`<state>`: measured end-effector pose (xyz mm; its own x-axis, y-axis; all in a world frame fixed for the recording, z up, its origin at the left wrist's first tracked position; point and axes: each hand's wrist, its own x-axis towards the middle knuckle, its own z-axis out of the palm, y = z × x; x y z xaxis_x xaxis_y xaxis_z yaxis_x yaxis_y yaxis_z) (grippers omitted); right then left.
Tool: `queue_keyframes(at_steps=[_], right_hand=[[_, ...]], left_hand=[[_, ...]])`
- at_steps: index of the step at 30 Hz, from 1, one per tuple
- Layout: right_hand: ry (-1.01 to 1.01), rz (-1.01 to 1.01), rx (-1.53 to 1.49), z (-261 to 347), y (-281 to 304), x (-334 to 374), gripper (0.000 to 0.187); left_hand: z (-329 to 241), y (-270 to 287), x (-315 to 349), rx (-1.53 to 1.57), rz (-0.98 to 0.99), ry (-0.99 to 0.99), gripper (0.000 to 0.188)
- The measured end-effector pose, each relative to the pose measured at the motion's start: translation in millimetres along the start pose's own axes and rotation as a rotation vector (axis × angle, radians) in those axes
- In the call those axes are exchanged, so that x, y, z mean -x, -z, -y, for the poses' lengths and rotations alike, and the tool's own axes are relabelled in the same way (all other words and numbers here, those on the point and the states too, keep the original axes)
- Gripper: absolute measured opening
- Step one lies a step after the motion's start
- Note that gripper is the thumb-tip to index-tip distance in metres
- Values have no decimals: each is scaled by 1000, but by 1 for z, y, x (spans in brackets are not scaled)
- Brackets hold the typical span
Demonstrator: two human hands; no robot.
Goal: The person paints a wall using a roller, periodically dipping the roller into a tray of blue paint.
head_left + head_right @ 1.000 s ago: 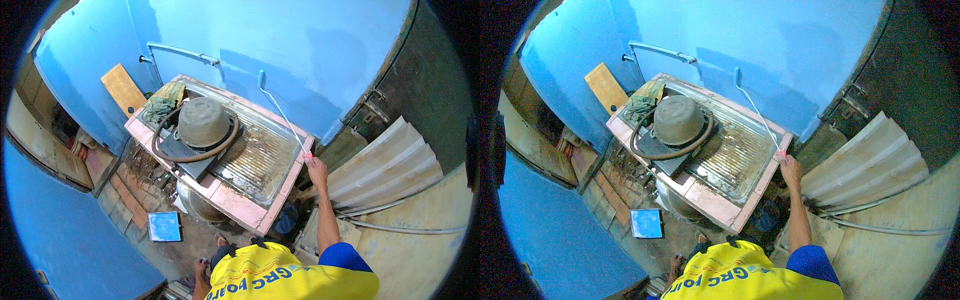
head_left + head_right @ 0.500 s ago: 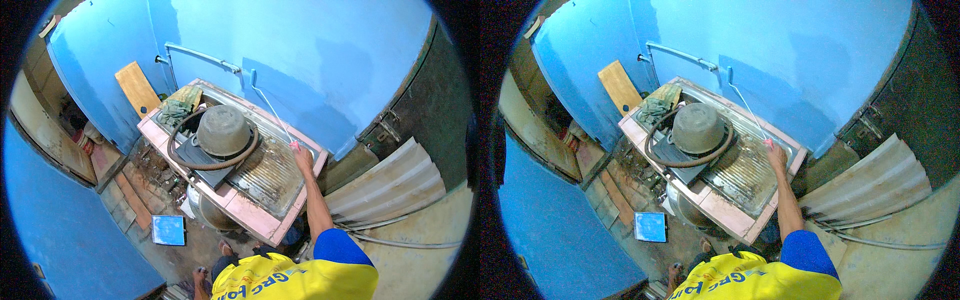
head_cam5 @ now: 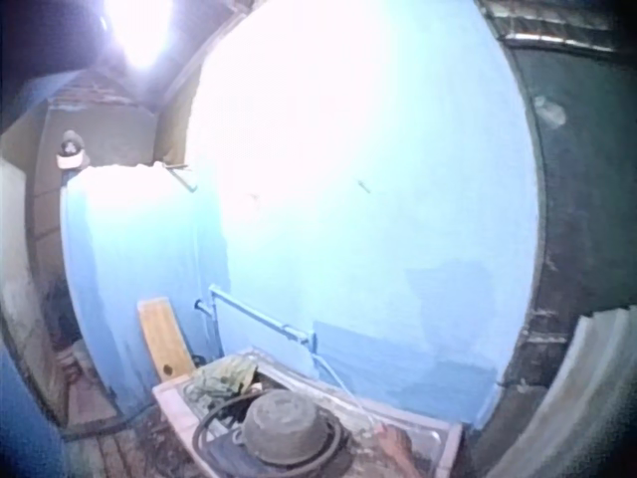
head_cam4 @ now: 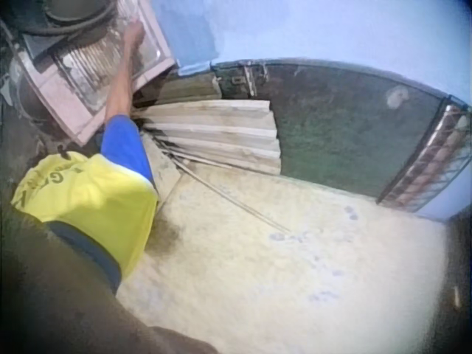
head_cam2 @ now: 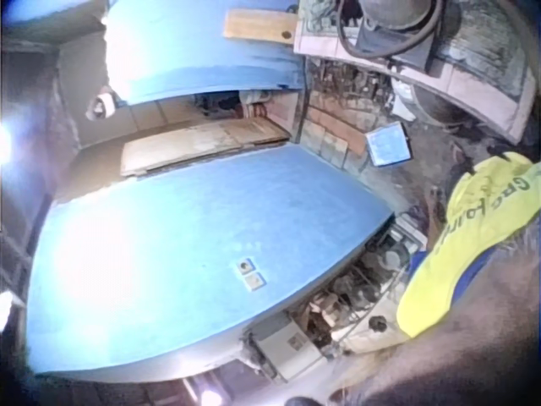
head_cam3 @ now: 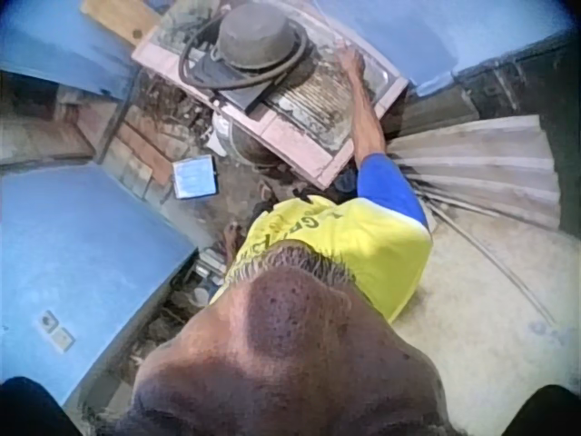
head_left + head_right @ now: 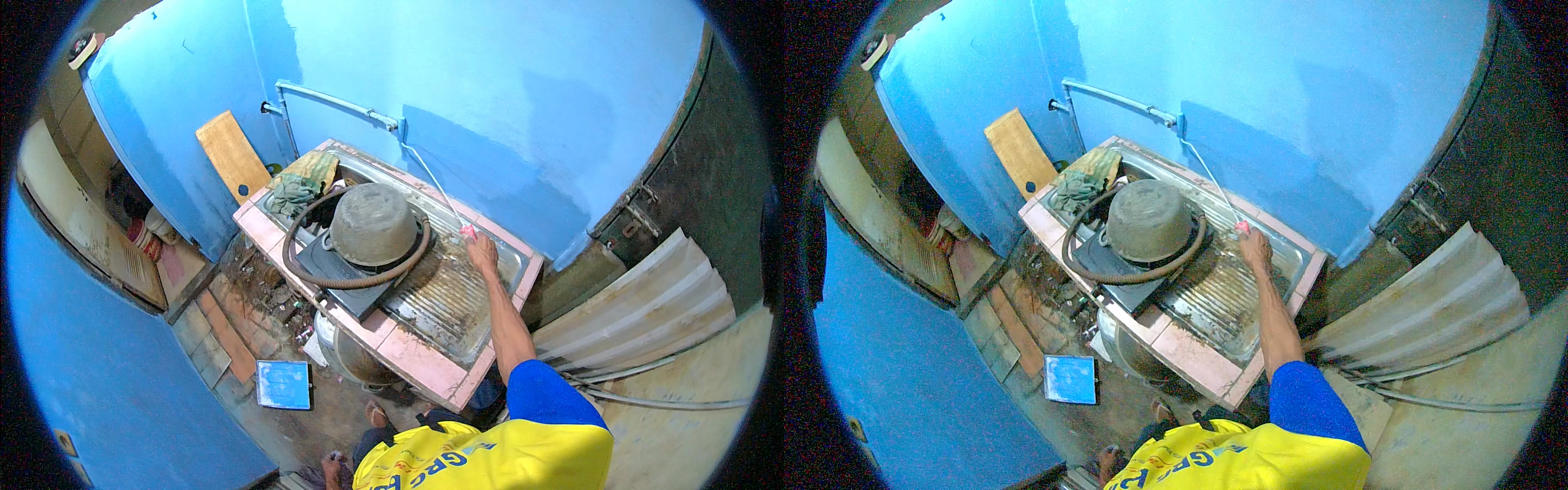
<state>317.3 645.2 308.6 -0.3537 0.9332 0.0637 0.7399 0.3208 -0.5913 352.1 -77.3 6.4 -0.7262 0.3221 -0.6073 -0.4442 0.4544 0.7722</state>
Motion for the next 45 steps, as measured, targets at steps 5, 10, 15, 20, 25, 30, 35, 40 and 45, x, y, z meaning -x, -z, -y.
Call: queue_keyframes(at_steps=[5, 10, 15, 20, 25, 30, 35, 40, 45], right_hand=[[-21, -42, 9, -43, 22, 15, 46], [-52, -35, -13, -68, 67, 65, 44], [-69, -126, 24, -140, 103, 99, 45], [-65, -136, -12, -160, 128, 123, 47], [-44, -70, 26, -128, 111, 101, 42], [18, -23, -37, -84, 57, 44, 46], [-22, 13, -42, -42, 28, 6, 52], [-56, 48, -17, -45, 10, 16, 49], [-85, -54, -51, -103, 73, 77, 39]], left_hand=[[-3, -11, -5, 165, -53, 124, 10], [-18, -18, -11, -53, -25, 112, 10], [-28, -33, -20, 66, 17, 163, 8], [-42, -39, -18, 85, 62, 168, 7], [-39, -37, -15, 56, 13, 145, 10], [-32, -31, -16, 79, 25, 147, 15], [-38, -28, -7, -152, 60, 120, 12], [-13, -11, 3, -90, 56, 4, 9], [-39, -25, -1, -89, 71, 143, 9]])
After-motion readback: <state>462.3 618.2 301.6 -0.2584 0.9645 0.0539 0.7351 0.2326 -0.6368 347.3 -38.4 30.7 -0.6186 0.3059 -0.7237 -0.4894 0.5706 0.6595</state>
